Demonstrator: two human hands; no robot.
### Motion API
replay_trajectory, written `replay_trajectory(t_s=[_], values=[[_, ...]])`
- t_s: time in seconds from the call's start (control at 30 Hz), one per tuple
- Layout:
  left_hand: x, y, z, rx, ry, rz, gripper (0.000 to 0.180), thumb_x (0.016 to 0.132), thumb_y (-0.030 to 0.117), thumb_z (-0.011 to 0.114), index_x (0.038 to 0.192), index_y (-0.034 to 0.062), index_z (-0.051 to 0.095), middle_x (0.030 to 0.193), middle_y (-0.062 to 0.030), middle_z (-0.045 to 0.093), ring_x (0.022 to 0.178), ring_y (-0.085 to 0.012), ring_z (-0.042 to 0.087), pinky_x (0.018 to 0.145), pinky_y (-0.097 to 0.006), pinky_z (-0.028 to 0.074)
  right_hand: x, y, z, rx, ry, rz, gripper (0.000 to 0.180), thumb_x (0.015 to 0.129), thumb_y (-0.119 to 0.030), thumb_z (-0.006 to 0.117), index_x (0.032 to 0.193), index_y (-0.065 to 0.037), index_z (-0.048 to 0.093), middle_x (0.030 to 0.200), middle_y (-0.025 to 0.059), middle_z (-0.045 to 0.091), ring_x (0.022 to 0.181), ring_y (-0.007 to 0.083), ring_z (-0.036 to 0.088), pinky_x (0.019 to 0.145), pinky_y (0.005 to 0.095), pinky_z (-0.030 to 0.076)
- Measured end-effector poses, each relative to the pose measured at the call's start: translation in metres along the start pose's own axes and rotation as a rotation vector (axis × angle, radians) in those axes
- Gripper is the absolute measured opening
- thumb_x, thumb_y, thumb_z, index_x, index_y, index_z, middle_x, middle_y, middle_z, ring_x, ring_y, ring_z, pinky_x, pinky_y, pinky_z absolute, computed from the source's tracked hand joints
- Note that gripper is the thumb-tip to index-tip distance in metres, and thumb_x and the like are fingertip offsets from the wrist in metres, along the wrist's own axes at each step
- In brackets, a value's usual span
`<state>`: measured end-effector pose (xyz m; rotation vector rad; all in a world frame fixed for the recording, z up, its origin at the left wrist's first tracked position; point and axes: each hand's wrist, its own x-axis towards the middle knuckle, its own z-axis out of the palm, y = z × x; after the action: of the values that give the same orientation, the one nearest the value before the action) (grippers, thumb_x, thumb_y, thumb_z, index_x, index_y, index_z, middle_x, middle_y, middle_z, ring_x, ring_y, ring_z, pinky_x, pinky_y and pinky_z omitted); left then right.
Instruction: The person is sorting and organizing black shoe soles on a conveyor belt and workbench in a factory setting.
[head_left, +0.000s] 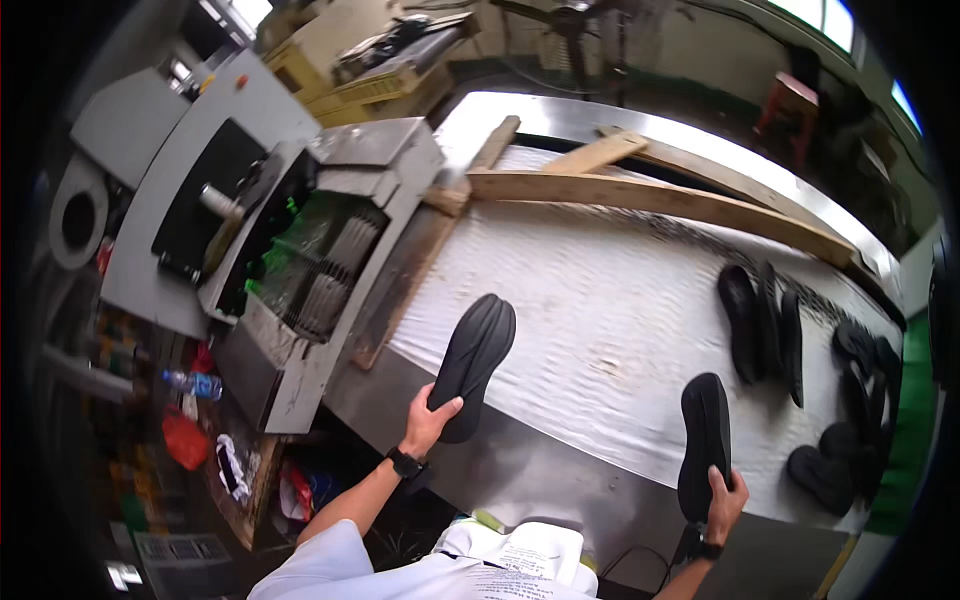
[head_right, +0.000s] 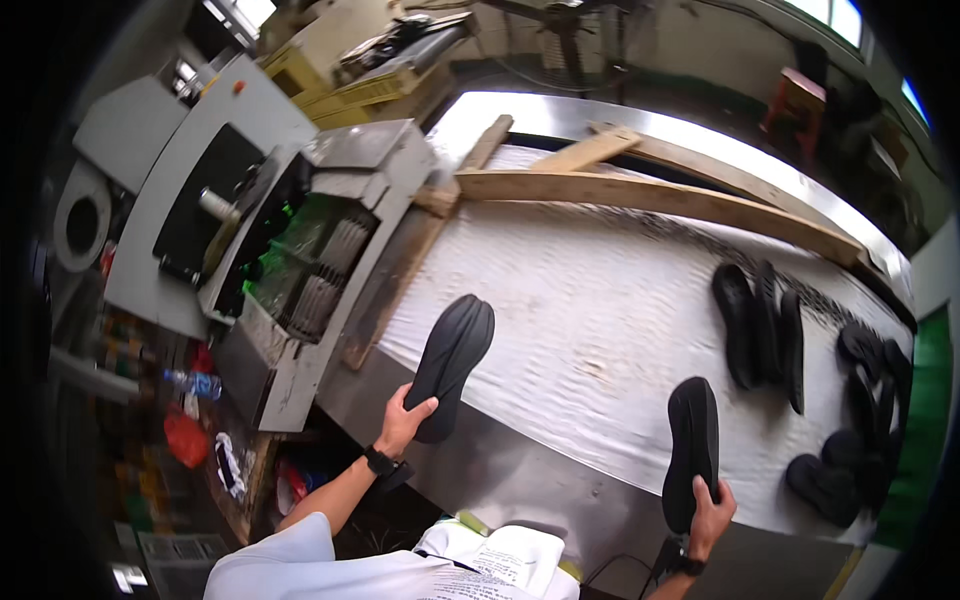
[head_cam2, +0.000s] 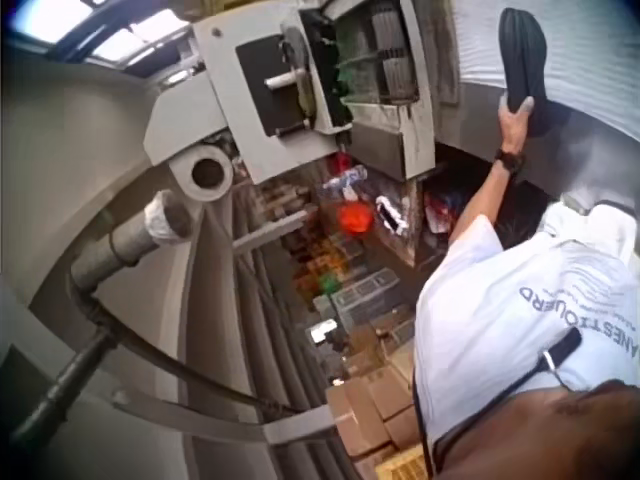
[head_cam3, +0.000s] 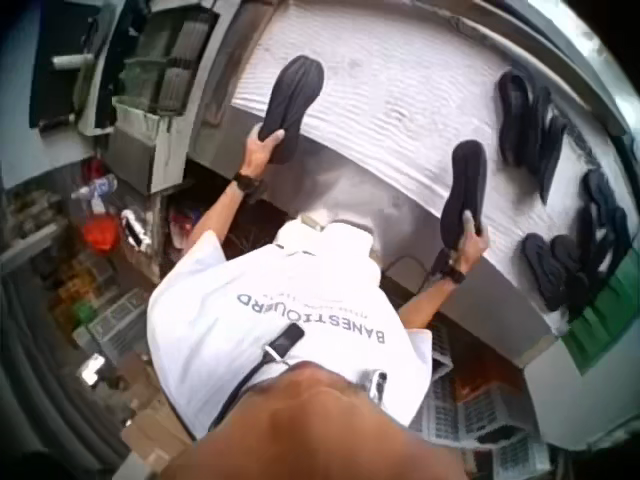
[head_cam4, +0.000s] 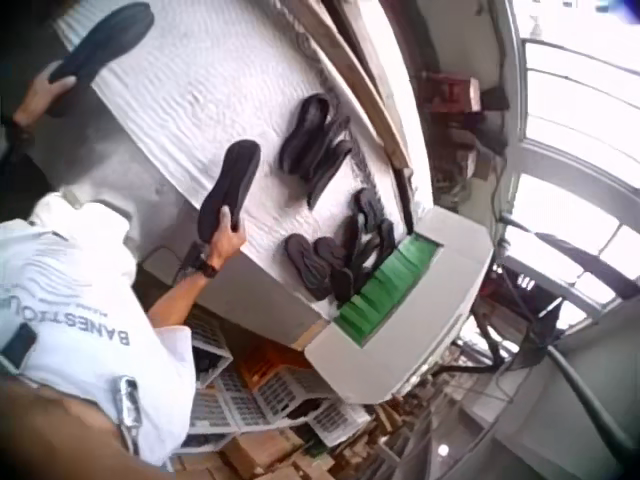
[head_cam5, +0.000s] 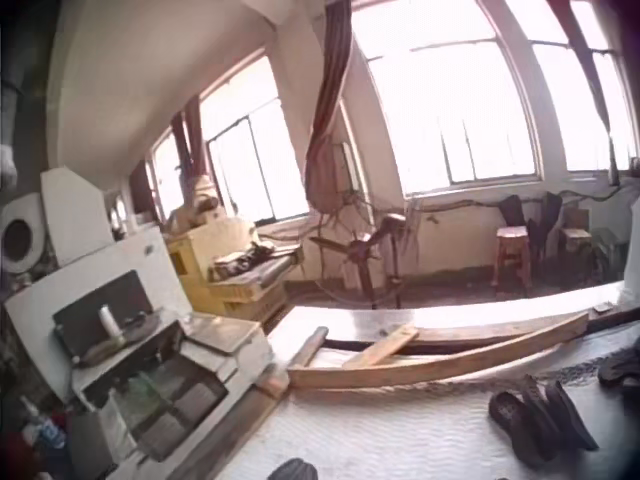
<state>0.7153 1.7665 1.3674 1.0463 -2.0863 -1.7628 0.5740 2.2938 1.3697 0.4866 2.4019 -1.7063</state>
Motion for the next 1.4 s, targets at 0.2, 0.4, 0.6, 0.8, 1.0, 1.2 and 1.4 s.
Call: replay_trajectory(t_s=[0.2,0.4,0.6,0.8,1.0,1.2,1.4], values=[[0.104,-0.026,-0.147,-0.449,0.385,0.112,0.046,0.097,0.032,0.07,0.12,-0.0057,0.061,0.11,-0.0057,0.066,0.099,-0.013,0.059,0.09,-0.03,0.048,-0.116,-0.048,0.111,0.092,-0.059,0.031,0.029,0.093,-0.016,0.074,0.111,0.006,0.069,0.094,0.0007,0.068,0.082,0.0085,0.059,0.075,0.0228,0.047],[0.238,-0.033,-0.292,-0.67,0.866,0.041,0.067,0.092,0.045,0.072,0.122,-0.0124,0.058,0.12,-0.0151,0.063,0.105,-0.0236,0.06,0.095,-0.036,0.049,-0.159,-0.085,0.226,0.065,-0.192,-0.011,0.028,0.089,-0.015,0.076,0.107,0.006,0.07,0.088,-0.0007,0.066,0.079,0.0082,0.058,0.073,0.0231,0.045],[0.188,-0.064,-0.244,-0.579,0.348,0.081,0.026,0.093,0.025,0.074,0.085,0.0082,0.055,0.076,0.0015,0.052,0.067,-0.0072,0.05,0.057,-0.023,0.042,-0.167,-0.13,0.281,-0.066,-0.325,-0.101,0.03,0.083,-0.016,0.08,0.1,0.006,0.07,0.083,-0.0013,0.063,0.075,0.0077,0.055,0.068,0.0243,0.044],[0.032,0.034,-0.151,0.413,-0.078,0.746,0.087,0.083,0.043,0.08,0.149,0.0023,0.04,0.143,-0.02,0.05,0.136,-0.0367,0.046,0.119,-0.044,0.03,-0.17,-0.183,0.309,-0.494,-0.672,-0.341,0.038,0.074,-0.022,0.088,0.099,0.003,0.073,0.081,0.007,0.069,0.073,0.0167,0.064,0.068,0.0286,0.049],[0.019,-0.005,-0.157,0.333,-0.791,0.277,0.069,0.079,0.043,0.081,0.131,0.0024,0.06,0.125,-0.0176,0.065,0.118,-0.0334,0.061,0.103,-0.043,0.045,-0.174,-0.227,0.339,-0.793,-0.897,-0.594,0.039,0.071,-0.029,0.088,0.096,-0.002,0.076,0.086,0.0141,0.072,0.08,0.031,0.068,0.074,0.0382,0.052],[0.105,-0.026,-0.195,-0.305,-0.123,0.112,0.04,0.098,0.034,0.07,0.116,-0.0025,0.068,0.1,0.0016,0.068,0.09,-0.0062,0.06,0.081,-0.023,0.05,-0.155,-0.187,0.316,-0.475,-0.327,-0.483,0.049,0.08,-0.013,0.081,0.125,-0.001,0.064,0.117,0.0154,0.067,0.099,0.0259,0.069,0.084,0.0361,0.055],[0.3,-0.009,-0.274,-0.677,0.372,0.018,0.042,0.094,0.042,0.072,0.105,0.0016,0.073,0.101,-0.0037,0.073,0.09,-0.0169,0.068,0.083,-0.033,0.054,-0.171,-0.129,0.293,-0.606,-0.408,-0.263,0.041,0.083,-0.018,0.082,0.119,-0.001,0.069,0.106,0.0131,0.072,0.087,0.0197,0.072,0.077,0.0311,0.059]])
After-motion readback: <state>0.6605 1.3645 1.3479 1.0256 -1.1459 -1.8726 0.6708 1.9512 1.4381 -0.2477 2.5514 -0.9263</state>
